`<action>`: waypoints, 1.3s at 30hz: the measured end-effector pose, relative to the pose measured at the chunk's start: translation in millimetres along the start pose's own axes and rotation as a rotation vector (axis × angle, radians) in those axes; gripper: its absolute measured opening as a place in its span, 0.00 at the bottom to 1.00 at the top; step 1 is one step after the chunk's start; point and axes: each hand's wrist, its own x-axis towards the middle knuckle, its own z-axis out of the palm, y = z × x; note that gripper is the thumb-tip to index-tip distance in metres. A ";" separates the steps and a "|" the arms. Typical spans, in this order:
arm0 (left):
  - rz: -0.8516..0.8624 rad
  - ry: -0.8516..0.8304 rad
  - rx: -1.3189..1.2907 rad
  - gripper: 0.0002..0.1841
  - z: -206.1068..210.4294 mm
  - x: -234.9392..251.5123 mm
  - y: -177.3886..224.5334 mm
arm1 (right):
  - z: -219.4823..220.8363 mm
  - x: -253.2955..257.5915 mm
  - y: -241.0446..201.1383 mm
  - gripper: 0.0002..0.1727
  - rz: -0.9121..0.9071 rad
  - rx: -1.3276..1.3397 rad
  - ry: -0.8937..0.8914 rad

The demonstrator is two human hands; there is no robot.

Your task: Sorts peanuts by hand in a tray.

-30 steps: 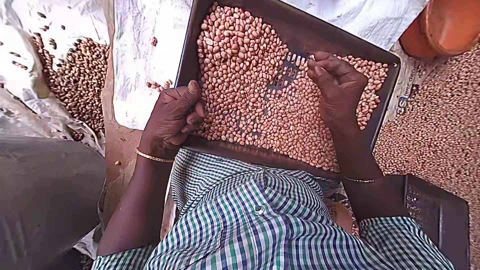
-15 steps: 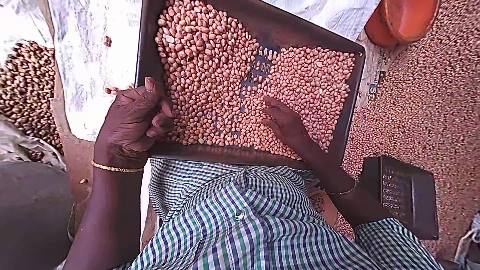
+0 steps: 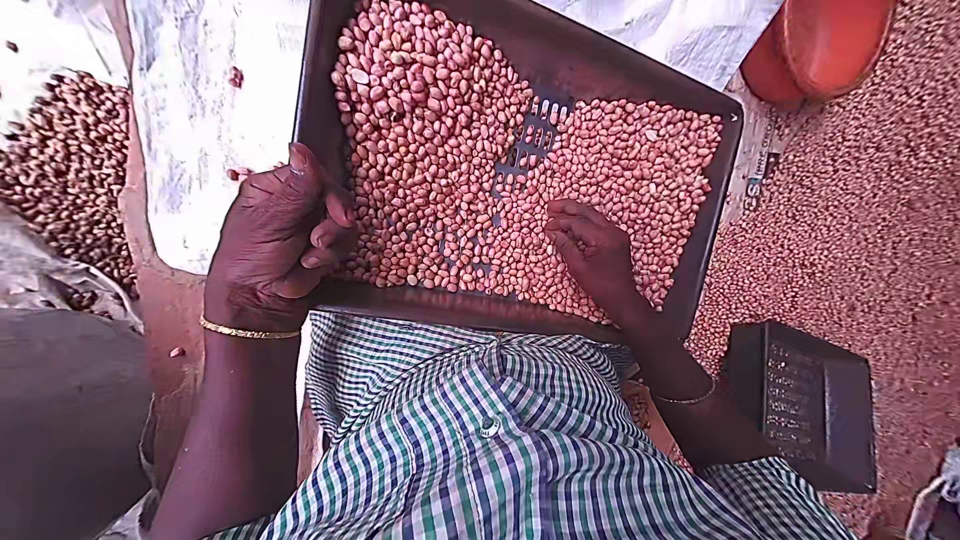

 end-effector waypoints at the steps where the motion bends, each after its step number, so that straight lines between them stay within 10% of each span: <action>1: 0.001 -0.004 -0.001 0.28 -0.5 0.5 -0.3 | 1.7 -0.5 -0.6 0.10 -0.015 -0.051 -0.045; 11: 0.002 -0.028 -0.013 0.28 -3.1 2.1 -0.8 | -52.6 13.4 -18.1 0.05 0.228 0.466 -0.306; 14: -0.015 -0.043 0.005 0.27 -4.9 3.7 -1.8 | -64.2 72.9 -16.1 0.08 0.234 0.836 0.098; 20: -0.002 -0.023 0.006 0.27 -3.5 1.4 -0.9 | -32.9 27.1 -3.3 0.12 -0.114 0.126 -0.039; 25: 0.034 -0.057 -0.125 0.29 -3.7 3.8 -1.1 | -25.4 66.6 -18.5 0.15 -0.211 0.218 -0.061; 33: 0.096 -0.006 -0.404 0.33 0.0 -0.2 0.2 | 113.7 153.8 -62.1 0.18 -1.010 0.396 -0.420; 39: 0.069 -0.071 -0.231 0.21 -3.4 1.2 -0.9 | 143.0 125.0 -73.5 0.12 -0.968 0.382 -0.451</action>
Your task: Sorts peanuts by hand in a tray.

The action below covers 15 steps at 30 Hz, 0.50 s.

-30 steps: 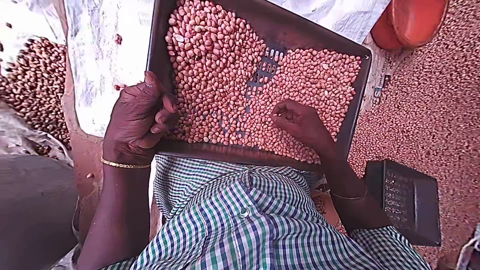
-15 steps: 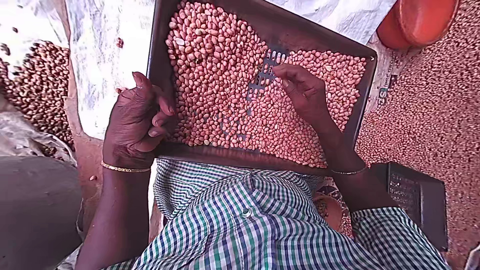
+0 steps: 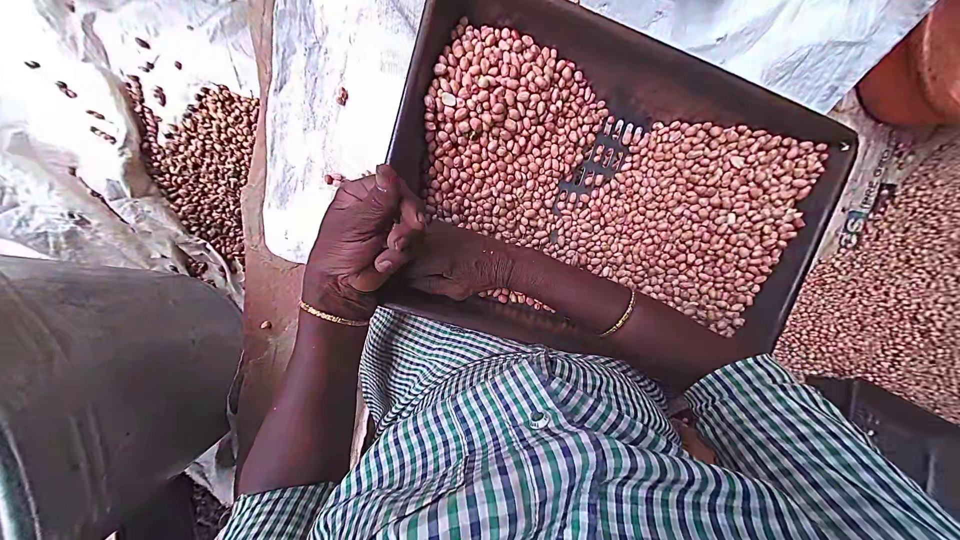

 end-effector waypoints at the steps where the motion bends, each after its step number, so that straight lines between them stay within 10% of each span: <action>1: -0.006 -0.009 0.041 0.18 0.8 0.4 -0.4 | -0.9 -11.8 -6.9 0.12 0.051 -0.026 0.010; 15: -0.024 -0.013 0.131 0.27 -21.0 0.5 -6.7 | -190.8 -199.2 -99.4 0.16 0.779 -0.336 -0.315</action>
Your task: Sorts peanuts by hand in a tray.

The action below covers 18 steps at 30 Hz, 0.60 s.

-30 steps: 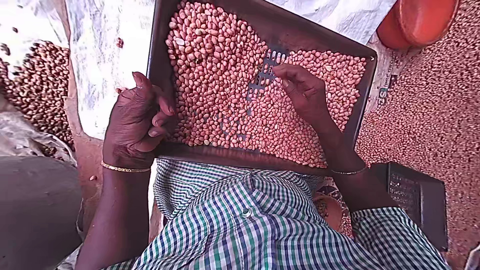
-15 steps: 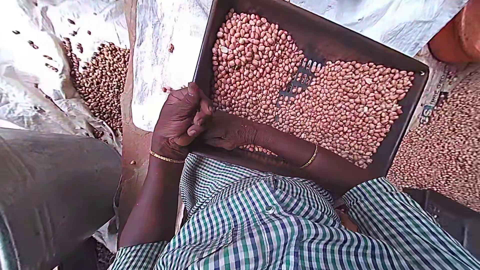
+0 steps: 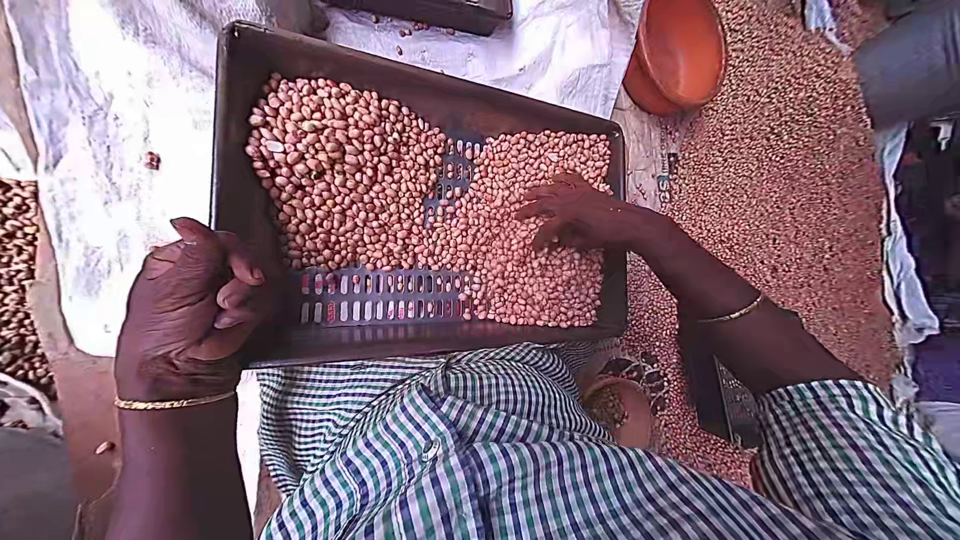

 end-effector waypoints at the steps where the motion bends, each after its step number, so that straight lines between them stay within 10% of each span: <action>1: 0.008 -0.042 -0.020 0.27 -4.6 1.3 -1.9 | -13.9 -5.8 10.4 0.15 0.037 -0.008 0.088; 5: 0.004 -0.040 -0.069 0.26 -27.0 -0.5 -12.5 | -15.1 7.0 -8.4 0.14 -0.058 0.040 0.489; 10: 0.012 -0.037 -0.031 0.25 -38.9 -3.3 -17.3 | 92.7 42.4 -74.3 0.09 -0.274 0.315 0.321; 14: -0.018 0.029 0.018 0.25 -16.2 -6.4 -6.8 | 77.2 1.8 -88.5 0.06 0.240 0.479 0.679; 18: 0.000 -0.039 0.054 0.23 -9.7 0.5 -0.8 | 87.8 2.4 -90.6 0.07 0.347 0.297 0.605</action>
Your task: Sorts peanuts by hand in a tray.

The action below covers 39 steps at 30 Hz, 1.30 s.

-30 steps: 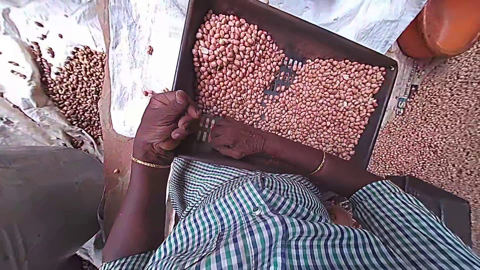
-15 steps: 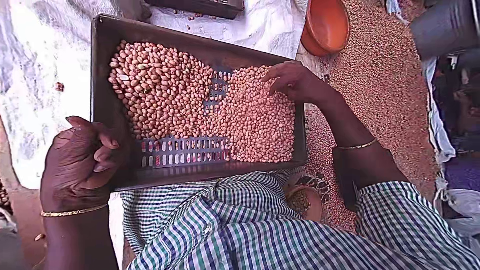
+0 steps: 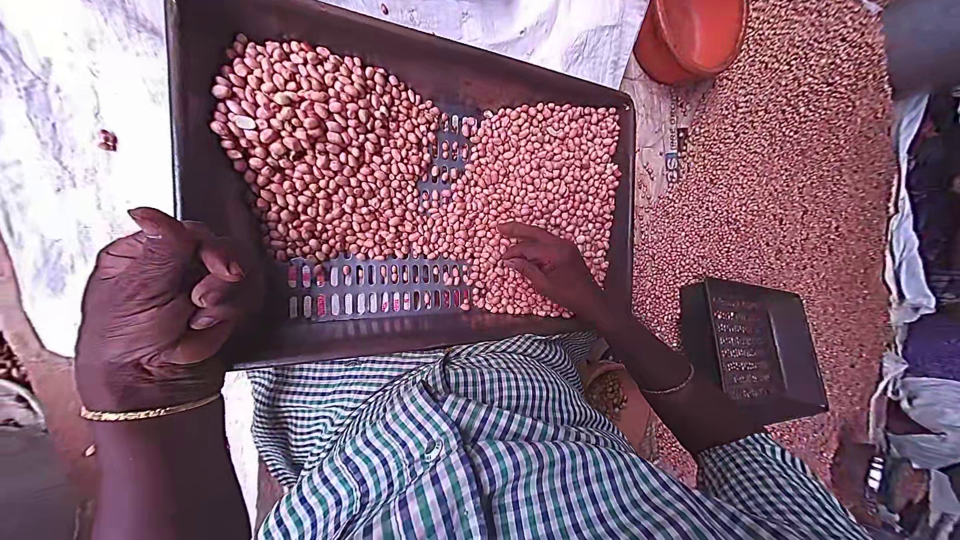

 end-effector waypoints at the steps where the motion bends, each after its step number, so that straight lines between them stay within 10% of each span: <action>1: 0.000 0.009 0.004 0.23 1.8 0.3 0.8 | 7.7 0.3 2.6 0.08 -0.027 -0.064 -0.022; 16: -0.005 0.149 0.057 0.27 30.2 -0.6 11.7 | 31.5 2.9 2.4 0.09 -0.017 -0.176 0.012; 21: -0.005 0.085 -0.001 0.26 27.8 -4.0 11.8 | 16.3 20.3 -36.8 0.05 0.023 0.387 0.348; 27: -0.469 -0.038 0.143 0.34 39.0 8.5 14.9 | 36.5 59.6 -89.8 0.13 -0.205 0.477 0.279; 39: -0.122 0.108 -0.095 0.28 37.2 -3.9 10.5 | 167.6 113.6 -73.9 0.11 -0.971 0.067 0.042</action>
